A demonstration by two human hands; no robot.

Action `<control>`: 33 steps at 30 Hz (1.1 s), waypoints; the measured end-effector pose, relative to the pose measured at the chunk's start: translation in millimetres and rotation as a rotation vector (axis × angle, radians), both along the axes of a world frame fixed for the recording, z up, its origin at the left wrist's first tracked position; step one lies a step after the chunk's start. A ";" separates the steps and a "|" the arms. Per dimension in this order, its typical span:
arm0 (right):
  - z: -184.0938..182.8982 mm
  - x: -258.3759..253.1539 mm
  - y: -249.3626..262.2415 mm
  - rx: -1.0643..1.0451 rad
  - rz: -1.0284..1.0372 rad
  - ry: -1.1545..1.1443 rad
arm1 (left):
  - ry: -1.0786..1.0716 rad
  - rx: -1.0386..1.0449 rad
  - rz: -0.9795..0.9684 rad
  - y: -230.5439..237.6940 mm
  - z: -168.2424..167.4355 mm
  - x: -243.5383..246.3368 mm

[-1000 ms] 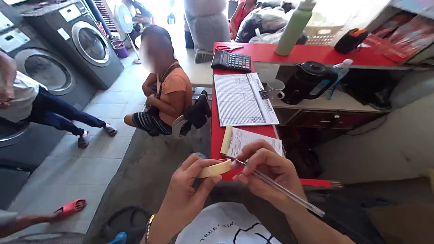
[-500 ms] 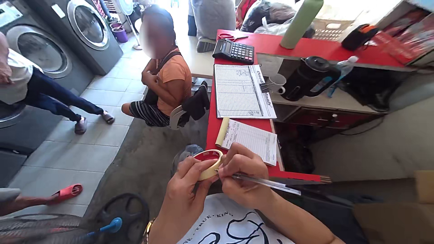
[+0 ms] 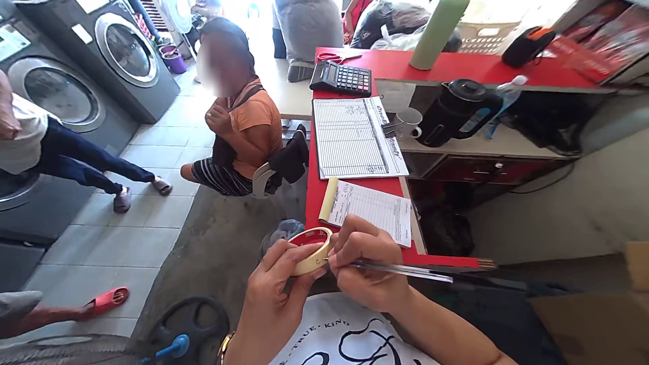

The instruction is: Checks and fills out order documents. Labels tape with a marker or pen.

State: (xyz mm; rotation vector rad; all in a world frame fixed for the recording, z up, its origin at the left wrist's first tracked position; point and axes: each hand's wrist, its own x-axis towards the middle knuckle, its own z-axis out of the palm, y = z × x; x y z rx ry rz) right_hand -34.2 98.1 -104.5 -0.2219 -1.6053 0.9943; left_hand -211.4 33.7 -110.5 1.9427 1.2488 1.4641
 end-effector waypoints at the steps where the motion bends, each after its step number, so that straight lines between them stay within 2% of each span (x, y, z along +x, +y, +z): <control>1: 0.0 -0.3 0.1 -0.001 0.001 0.000 | 0.000 -0.002 0.000 0.0 0.1 0.2; 13: -1.3 -2.0 0.6 0.015 -0.015 -0.016 | -0.020 0.007 -0.001 1.4 -3.8 0.3; 17: -1.7 -2.5 -0.2 0.017 -0.019 -0.012 | -0.067 -0.010 0.032 -2.1 9.2 9.0; 22: -2.8 1.0 2.3 -0.067 0.078 0.044 | -0.080 -0.018 -0.031 -0.2 -7.2 -0.6; 29: -1.9 -2.0 -2.7 -0.003 -0.025 -0.005 | -0.092 -0.017 -0.009 -2.6 -6.5 1.3; 33: 0.4 -1.8 -3.3 0.007 -0.013 -0.005 | -0.098 -0.008 -0.012 -3.7 -6.3 1.3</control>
